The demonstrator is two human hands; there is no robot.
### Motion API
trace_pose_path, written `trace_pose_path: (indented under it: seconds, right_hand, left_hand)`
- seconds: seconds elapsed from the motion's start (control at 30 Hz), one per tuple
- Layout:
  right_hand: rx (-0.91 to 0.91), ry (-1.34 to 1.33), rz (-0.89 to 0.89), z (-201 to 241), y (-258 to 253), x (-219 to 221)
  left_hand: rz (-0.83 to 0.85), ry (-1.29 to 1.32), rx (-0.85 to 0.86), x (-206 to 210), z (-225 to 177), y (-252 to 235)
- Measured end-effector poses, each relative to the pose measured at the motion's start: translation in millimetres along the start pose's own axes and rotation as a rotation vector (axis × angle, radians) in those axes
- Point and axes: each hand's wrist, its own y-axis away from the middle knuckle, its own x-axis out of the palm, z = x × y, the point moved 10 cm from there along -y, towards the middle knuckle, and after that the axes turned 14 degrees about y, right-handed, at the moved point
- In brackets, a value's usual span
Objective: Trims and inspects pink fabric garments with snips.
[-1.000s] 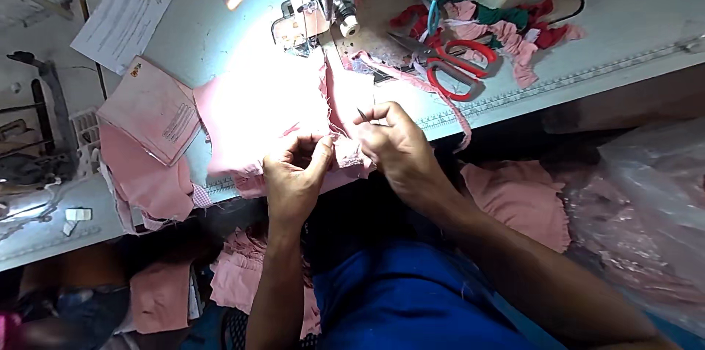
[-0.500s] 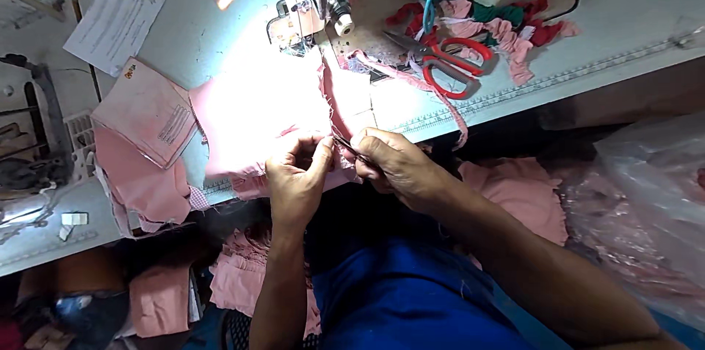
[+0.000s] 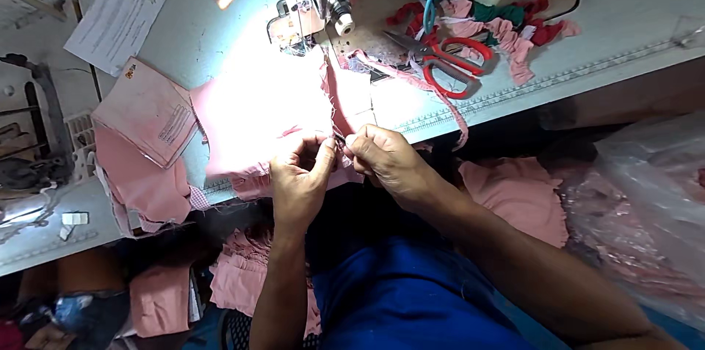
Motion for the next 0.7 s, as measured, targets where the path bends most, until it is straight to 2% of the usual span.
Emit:
trace_pose_path:
  seconds: [0.1,0.27,0.7]
  right_hand:
    - [-0.019,-0.009,-0.047,-5.6,-1.8,0.1]
    - [-0.009,-0.100,0.030,-5.8,-1.7,4.9]
    - [0.013,-0.084,0.031,-1.3,-7.0,3.6]
  left_hand:
    - [0.003,0.022,0.005,0.9,1.3,-0.4]
    - [-0.012,0.053,-0.012,-2.1,4.0,0.4]
    - [0.005,0.036,-0.016,-2.3,5.5,-1.0]
